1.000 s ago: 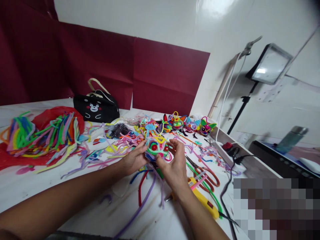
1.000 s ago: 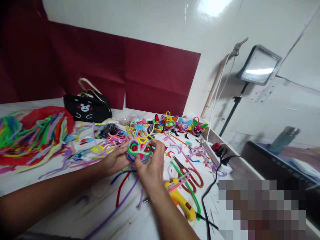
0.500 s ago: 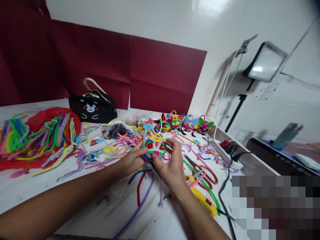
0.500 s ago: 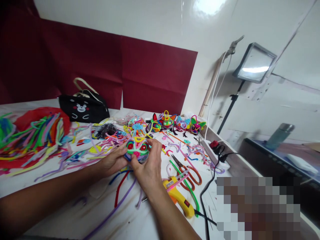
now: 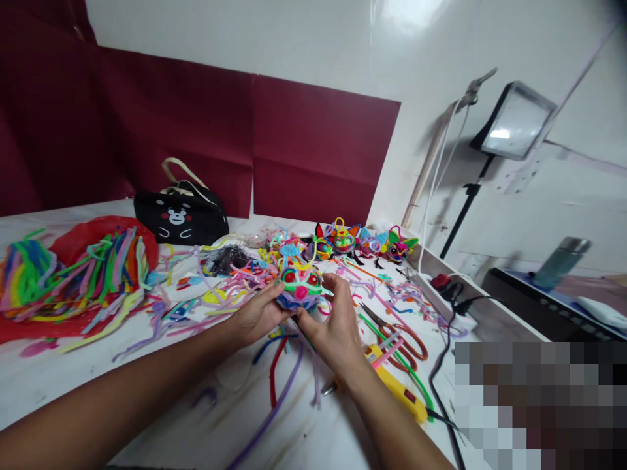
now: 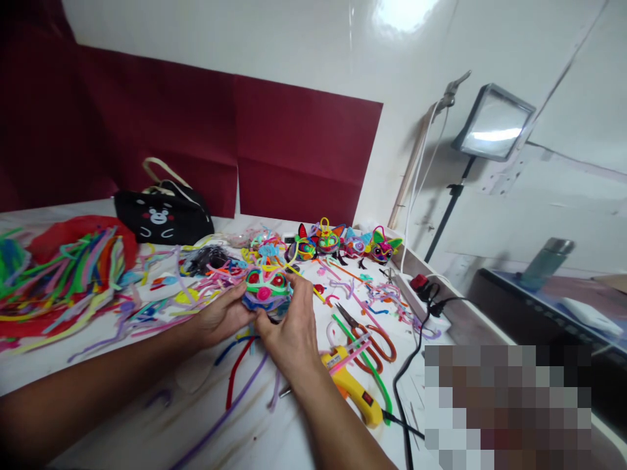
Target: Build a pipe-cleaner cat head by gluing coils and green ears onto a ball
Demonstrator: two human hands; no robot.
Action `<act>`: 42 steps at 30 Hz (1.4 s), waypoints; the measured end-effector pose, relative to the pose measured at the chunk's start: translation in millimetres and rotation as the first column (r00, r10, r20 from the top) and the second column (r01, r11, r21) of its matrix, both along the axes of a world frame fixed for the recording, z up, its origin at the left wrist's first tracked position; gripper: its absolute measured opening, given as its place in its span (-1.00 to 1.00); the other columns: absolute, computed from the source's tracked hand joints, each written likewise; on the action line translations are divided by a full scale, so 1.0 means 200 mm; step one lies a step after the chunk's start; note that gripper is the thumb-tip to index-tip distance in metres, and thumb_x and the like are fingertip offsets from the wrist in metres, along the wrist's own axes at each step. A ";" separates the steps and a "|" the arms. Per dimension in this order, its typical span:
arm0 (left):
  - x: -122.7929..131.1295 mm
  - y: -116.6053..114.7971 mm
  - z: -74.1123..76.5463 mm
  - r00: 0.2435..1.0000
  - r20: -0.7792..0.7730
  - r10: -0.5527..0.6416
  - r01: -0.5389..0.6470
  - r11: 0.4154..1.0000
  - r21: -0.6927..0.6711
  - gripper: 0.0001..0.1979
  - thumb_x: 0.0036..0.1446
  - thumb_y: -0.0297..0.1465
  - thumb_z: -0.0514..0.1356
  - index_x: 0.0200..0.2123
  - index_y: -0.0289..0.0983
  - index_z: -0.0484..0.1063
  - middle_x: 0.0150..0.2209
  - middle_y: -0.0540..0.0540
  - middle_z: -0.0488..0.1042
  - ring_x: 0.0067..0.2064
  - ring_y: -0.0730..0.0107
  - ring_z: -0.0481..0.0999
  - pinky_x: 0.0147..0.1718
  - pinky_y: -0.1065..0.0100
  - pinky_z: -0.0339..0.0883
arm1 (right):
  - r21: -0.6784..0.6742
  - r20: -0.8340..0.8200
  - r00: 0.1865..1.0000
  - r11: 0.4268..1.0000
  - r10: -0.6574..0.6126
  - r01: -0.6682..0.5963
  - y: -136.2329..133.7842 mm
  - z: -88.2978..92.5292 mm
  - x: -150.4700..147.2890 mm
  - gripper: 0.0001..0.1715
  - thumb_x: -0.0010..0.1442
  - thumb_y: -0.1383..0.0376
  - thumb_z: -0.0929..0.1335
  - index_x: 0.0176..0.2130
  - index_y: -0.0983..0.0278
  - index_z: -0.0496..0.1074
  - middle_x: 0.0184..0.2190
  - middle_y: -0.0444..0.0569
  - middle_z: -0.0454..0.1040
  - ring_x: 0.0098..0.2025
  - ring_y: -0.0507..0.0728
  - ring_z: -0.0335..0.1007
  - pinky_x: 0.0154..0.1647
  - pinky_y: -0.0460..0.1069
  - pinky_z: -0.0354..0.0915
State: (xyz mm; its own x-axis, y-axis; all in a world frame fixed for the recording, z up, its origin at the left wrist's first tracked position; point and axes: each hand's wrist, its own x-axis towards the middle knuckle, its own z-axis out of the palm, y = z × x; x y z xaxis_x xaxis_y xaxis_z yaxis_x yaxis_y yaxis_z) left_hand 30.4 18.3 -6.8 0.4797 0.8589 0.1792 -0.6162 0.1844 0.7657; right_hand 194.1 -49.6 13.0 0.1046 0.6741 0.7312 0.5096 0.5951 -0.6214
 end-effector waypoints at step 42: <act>-0.05 0.06 0.06 0.998 -0.009 0.070 -0.069 0.995 0.077 -0.36 0.00 -0.45 0.45 0.17 -0.21 0.39 0.06 -0.17 0.61 0.20 -0.01 0.51 0.31 -0.10 0.19 | 0.055 0.269 0.957 0.994 -0.110 0.099 0.02 -0.05 0.01 -0.89 0.18 0.36 0.38 -0.22 0.25 0.44 -0.26 0.04 0.50 -0.16 0.25 0.41 -0.10 0.13 0.39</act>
State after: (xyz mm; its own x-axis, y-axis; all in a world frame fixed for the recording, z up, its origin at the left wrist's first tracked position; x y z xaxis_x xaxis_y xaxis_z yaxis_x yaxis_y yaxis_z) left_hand 19.9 30.2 6.1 0.4222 0.8739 0.2408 -0.6162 0.0818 0.7833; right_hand 195.7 -45.6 3.2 -0.0333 0.6395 0.7680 0.7162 0.5513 -0.4280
